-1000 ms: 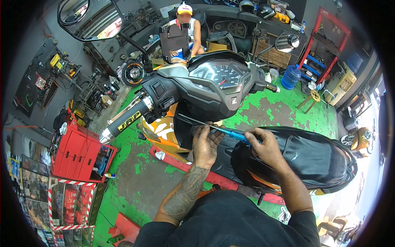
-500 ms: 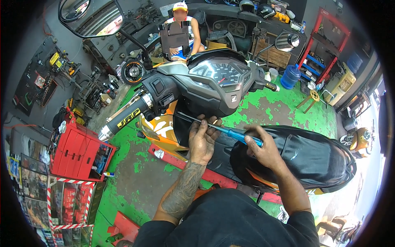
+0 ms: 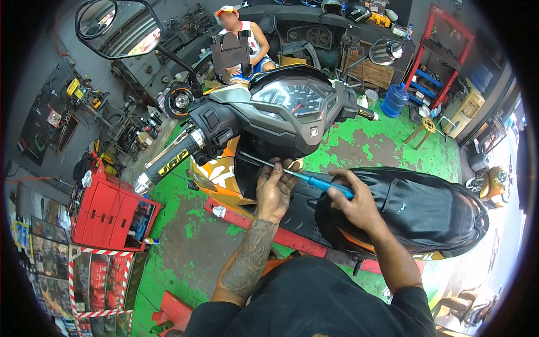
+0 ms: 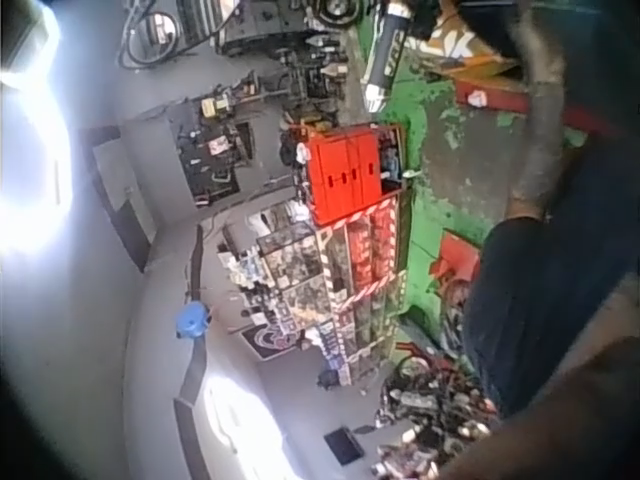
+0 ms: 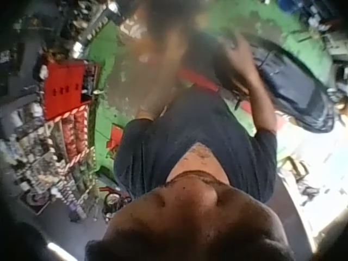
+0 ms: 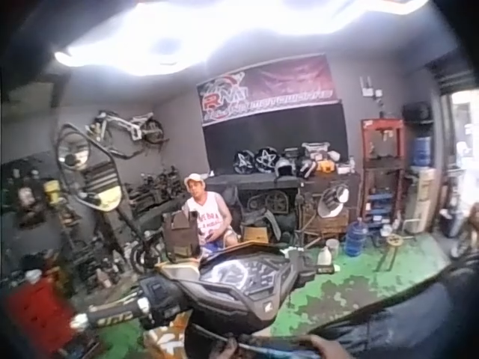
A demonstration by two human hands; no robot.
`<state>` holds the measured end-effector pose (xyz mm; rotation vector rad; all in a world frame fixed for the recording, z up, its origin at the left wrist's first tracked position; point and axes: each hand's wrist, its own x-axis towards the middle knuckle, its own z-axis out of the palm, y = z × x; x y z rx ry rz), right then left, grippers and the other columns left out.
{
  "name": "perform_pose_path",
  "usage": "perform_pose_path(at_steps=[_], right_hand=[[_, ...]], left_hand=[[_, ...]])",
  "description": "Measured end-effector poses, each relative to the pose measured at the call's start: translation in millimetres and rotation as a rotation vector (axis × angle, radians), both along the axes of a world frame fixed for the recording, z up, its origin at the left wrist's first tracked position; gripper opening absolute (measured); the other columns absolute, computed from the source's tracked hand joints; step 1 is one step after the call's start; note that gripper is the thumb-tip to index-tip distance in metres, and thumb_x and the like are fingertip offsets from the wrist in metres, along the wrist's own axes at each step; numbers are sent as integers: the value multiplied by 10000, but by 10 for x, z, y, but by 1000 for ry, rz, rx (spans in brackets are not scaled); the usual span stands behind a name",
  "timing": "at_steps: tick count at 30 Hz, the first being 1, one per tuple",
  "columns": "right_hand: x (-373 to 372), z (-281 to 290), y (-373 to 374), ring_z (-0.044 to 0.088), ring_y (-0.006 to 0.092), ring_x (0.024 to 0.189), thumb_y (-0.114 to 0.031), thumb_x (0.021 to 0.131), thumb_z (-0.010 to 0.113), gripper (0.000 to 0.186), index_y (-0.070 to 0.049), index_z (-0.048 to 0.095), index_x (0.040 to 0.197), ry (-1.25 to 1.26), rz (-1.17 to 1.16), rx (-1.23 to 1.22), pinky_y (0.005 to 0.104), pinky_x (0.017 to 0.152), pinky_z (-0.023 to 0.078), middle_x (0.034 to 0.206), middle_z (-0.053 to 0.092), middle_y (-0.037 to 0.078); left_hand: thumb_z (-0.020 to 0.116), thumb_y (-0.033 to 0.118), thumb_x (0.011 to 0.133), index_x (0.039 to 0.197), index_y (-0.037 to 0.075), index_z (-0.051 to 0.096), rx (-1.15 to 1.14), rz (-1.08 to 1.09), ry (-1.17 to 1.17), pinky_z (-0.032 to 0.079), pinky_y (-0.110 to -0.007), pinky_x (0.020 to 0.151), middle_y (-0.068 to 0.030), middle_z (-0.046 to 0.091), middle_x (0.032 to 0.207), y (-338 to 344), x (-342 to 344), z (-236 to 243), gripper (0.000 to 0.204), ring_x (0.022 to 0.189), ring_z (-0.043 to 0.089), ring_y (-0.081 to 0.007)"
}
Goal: The recorder is using a screwdriver to remove screws and disassemble the front fairing panels of a Honda Click motorcycle.
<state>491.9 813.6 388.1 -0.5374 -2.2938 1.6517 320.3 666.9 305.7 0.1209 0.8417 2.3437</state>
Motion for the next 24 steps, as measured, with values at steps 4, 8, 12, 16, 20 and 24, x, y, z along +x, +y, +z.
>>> perform_pose_path(at_steps=[4, 8, 12, 16, 20, 24], right_hand=[[-52, 5, 11, 689, 187, 730, -240, 962, 716, 357, 15, 654, 1205, -213, 28, -209, 328, 683, 552, 960, 723, 160], [-33, -191, -12, 702, 257, 834, -148, 916, 741, 295, -20, 676, 1174, 211, 14, 427, 355, 745, 556, 1012, 710, 158], [-25, -224, -87, 679, 321, 968, -46, 842, 758, 282, -70, 702, 1117, 247, -52, 522, 395, 820, 553, 1076, 669, 133], [8, -297, -114, 675, 313, 985, -20, 817, 765, 285, -73, 710, 1091, 300, -104, 589, 395, 831, 551, 1075, 660, 120], [205, -477, 20, 671, 315, 980, -10, 798, 776, 304, -69, 708, 1089, 312, -158, 472, 388, 842, 548, 1067, 658, 126], [418, -607, 34, 661, 313, 989, 10, 776, 778, 319, -34, 700, 1082, 361, -91, 388, 380, 872, 531, 1050, 657, 147]], left_hand=[[532, 175, 1071, 1161, 114, 556, 119, 9, -57, 587, -488, 994, -128, 666, 1208, -38, 22, -23, 111, 1195, 658, -299], [539, 208, 1072, 1266, 135, 500, 60, -79, -63, 568, -471, 976, -148, 645, 1255, -125, 17, 120, 211, 1220, 640, -324], [533, 212, 1071, 1407, 103, 442, -100, -228, 2, 572, -442, 962, -153, 638, 1297, -358, 149, 351, 365, 1178, 658, -320], [566, 124, 1039, 1460, 31, 454, -447, -434, 445, 584, -394, 923, -157, 665, 1278, -878, 343, 730, 446, 1102, 688, -273], [624, 24, 956, 1166, -29, 684, -595, 172, 1254, 598, -356, 827, -136, 750, 1006, -1392, 329, 1528, 224, 951, 732, -224], [606, 190, 1009, 1283, 10, 645, -1228, 898, 1810, 554, -386, 822, -145, 729, 977, -1830, -127, 2276, 330, 860, 708, -232]])
